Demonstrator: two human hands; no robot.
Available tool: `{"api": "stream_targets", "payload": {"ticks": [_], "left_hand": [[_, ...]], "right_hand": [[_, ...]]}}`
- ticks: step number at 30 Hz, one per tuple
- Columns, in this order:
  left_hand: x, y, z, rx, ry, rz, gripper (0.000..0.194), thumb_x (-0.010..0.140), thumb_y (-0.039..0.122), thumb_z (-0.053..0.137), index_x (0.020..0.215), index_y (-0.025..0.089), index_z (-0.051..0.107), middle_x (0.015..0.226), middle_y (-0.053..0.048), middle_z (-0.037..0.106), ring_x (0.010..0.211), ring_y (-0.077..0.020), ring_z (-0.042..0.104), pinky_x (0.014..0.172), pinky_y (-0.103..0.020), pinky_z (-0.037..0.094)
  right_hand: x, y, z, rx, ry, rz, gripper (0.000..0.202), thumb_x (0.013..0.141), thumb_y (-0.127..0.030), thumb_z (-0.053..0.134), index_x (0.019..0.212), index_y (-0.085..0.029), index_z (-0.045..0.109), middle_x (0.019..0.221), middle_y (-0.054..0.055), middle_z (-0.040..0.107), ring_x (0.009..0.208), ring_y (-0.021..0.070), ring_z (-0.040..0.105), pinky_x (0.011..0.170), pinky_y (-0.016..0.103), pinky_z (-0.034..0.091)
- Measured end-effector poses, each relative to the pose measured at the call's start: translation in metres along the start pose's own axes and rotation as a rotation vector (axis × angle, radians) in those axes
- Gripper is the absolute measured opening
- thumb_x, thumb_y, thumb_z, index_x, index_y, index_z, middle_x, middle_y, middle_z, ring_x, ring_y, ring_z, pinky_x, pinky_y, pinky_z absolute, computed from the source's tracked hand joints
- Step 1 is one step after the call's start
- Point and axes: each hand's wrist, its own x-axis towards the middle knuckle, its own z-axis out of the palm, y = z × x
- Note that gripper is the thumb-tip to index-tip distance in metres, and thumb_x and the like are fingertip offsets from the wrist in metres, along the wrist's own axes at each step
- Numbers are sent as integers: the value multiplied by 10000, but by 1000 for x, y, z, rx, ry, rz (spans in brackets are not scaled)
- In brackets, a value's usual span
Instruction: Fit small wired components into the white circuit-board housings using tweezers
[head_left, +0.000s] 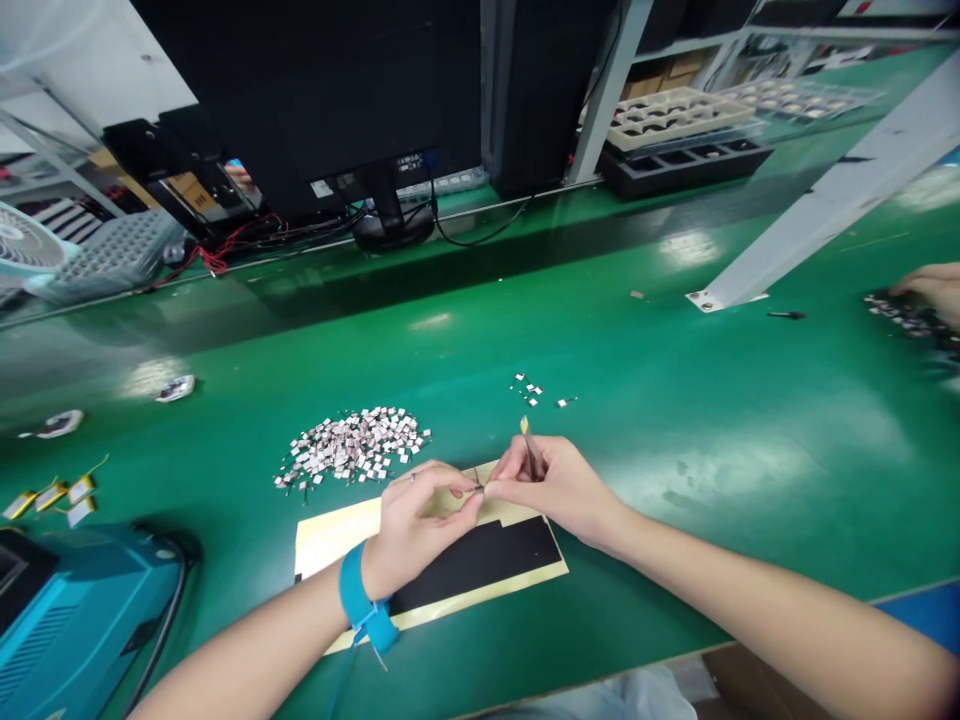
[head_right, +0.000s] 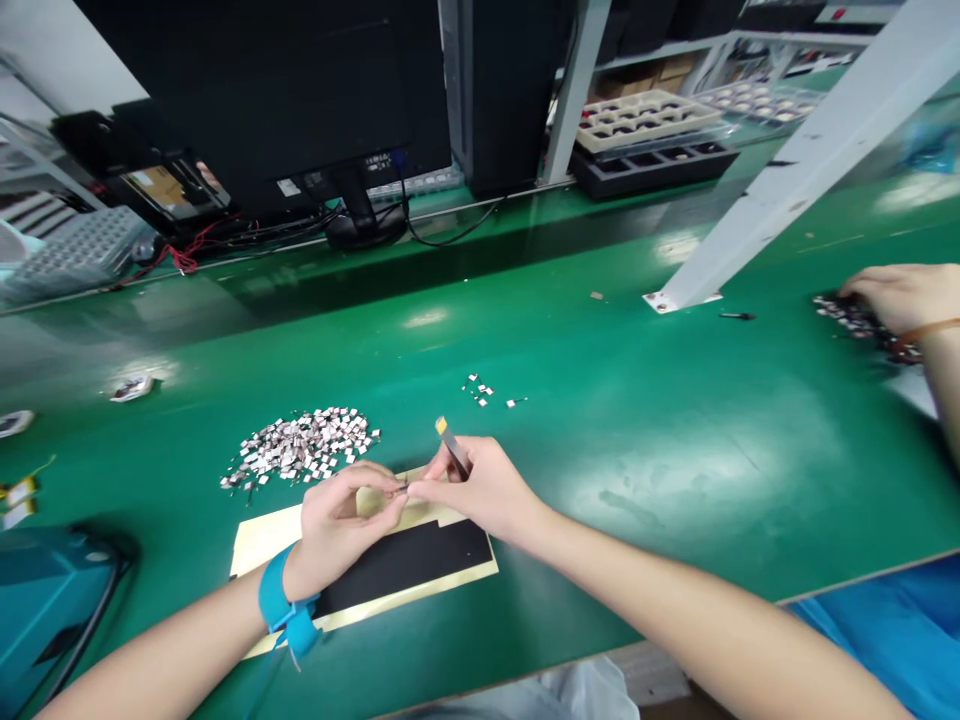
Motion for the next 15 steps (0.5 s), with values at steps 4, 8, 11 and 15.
{"api": "stream_targets", "payload": {"ticks": [4,8,11,15], "left_hand": [[2,0,0,-61,0,-17,150,707,40,629,794,140,559,717,-22,612,671,-97,582,598,-183,483],[3,-2,-3,-26,-13,136,221,701,2,630,877,126,580,777,-42,636,734,-110,588,650,-202,498],[3,-4,-7,22,-27,232,307,696,-17,629,971,111,578,838,-65,642,806,-130,584,692,-231,509],[3,-5,-9,65,-77,310,302,715,-33,600,990,87,577,902,-92,635,901,-160,567,766,-283,505]], "right_hand": [[0,-1,-4,-20,-36,9,311,597,-371,740,634,-122,556,491,-51,395,465,57,267,443,202,182],[-2,-3,-6,-35,-94,26,291,636,-363,701,750,-116,598,482,-72,320,449,51,233,426,197,160],[-3,-5,-7,-64,-112,42,289,644,-352,684,790,-115,604,468,-80,293,431,50,232,417,200,153],[-4,-7,-7,-99,-111,52,271,645,-329,675,797,-116,606,450,-87,276,414,49,229,418,206,146]]}}
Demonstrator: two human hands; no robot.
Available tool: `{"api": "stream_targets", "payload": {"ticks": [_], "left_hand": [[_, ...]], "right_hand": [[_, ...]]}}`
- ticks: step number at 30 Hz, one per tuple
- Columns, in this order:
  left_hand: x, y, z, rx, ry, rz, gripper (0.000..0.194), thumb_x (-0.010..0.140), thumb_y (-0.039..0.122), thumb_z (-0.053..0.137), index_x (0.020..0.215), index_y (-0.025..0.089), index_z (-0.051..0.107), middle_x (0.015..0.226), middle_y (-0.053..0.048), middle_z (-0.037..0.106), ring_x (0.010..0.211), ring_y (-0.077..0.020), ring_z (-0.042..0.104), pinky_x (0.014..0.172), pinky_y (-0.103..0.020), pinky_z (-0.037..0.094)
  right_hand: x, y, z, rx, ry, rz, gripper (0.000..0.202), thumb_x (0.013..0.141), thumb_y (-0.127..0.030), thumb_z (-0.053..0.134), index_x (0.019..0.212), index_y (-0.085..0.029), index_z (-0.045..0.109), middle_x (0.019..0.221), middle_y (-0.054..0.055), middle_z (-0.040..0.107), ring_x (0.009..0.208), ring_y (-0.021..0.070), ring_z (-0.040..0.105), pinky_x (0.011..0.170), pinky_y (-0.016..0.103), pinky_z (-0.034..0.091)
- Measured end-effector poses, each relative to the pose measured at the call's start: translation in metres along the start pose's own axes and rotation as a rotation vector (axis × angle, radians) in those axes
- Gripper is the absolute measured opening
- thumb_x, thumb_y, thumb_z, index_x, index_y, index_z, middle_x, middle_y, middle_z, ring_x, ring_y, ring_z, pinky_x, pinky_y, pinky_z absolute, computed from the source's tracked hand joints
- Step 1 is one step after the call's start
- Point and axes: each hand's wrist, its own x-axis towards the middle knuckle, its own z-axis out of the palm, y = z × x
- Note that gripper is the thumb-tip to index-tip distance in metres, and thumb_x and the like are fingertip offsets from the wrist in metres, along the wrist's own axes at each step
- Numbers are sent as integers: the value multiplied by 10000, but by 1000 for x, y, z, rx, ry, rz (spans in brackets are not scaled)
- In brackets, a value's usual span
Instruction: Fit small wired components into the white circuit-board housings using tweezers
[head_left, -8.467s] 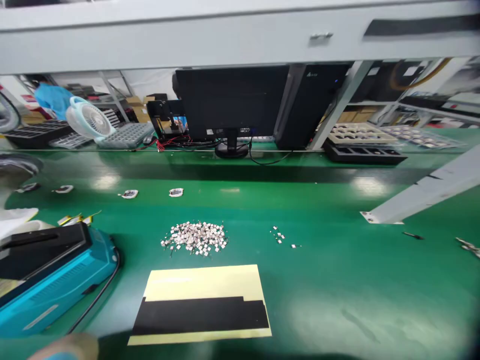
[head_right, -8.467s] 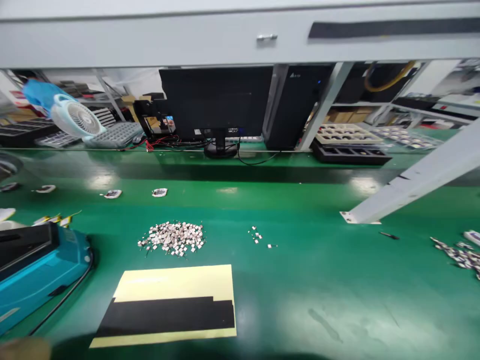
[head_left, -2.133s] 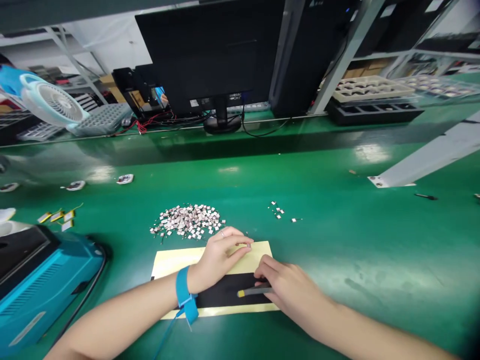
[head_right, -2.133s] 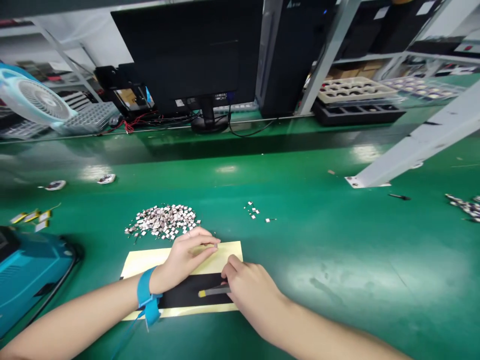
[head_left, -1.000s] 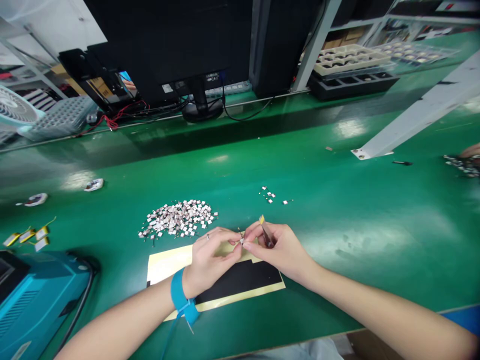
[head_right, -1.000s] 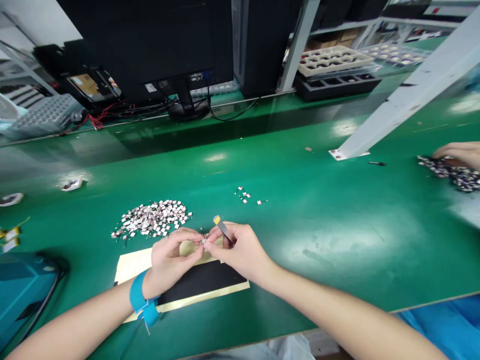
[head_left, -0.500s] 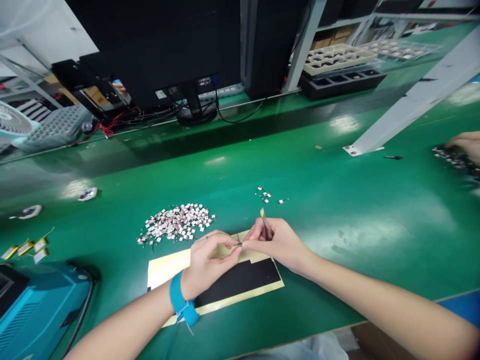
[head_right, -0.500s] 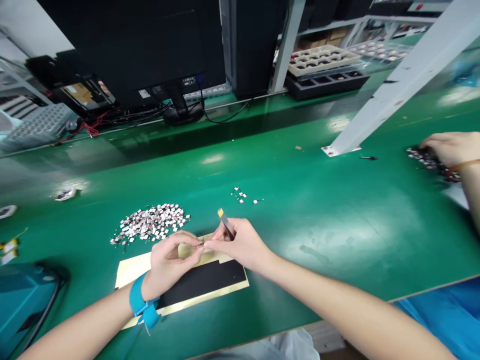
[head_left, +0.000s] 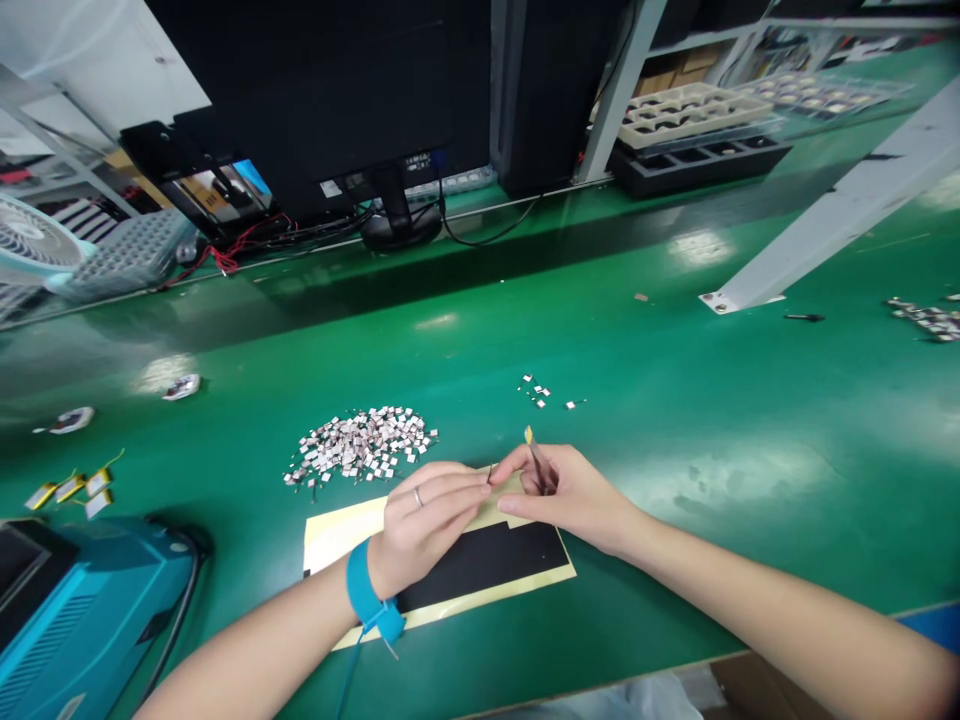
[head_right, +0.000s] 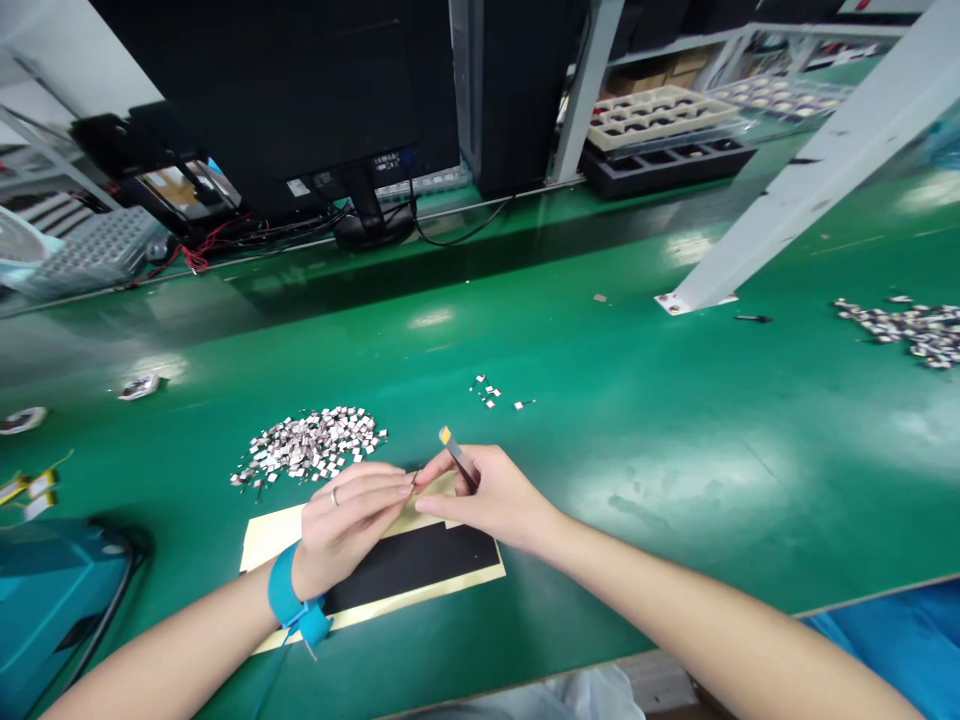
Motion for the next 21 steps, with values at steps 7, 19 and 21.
{"api": "stream_targets", "payload": {"ticks": [7,19,21], "left_hand": [[4,3,2,-34,35,-49,190,695,-38,620,834,81,568,818,-86,625,808,-148,579,709,-280,504],[10,1,4,-7,-78,-115,178,743,9,581,883,119,568,844,-67,611,827,-140,567,725,-266,498],[16,-1,0,58,-99,-109,189,751,25,577,908,129,561,878,-66,617,873,-147,565,784,-285,492]], "right_hand": [[4,5,2,-2,8,4,259,666,-373,650,713,-121,613,520,-42,401,466,61,240,443,225,154],[6,5,-1,-48,39,42,268,671,-380,653,702,-120,594,488,-67,266,468,63,242,433,211,163],[11,-1,-9,-90,87,15,230,668,-334,679,680,-122,592,490,-65,289,464,57,246,432,207,177]]}}
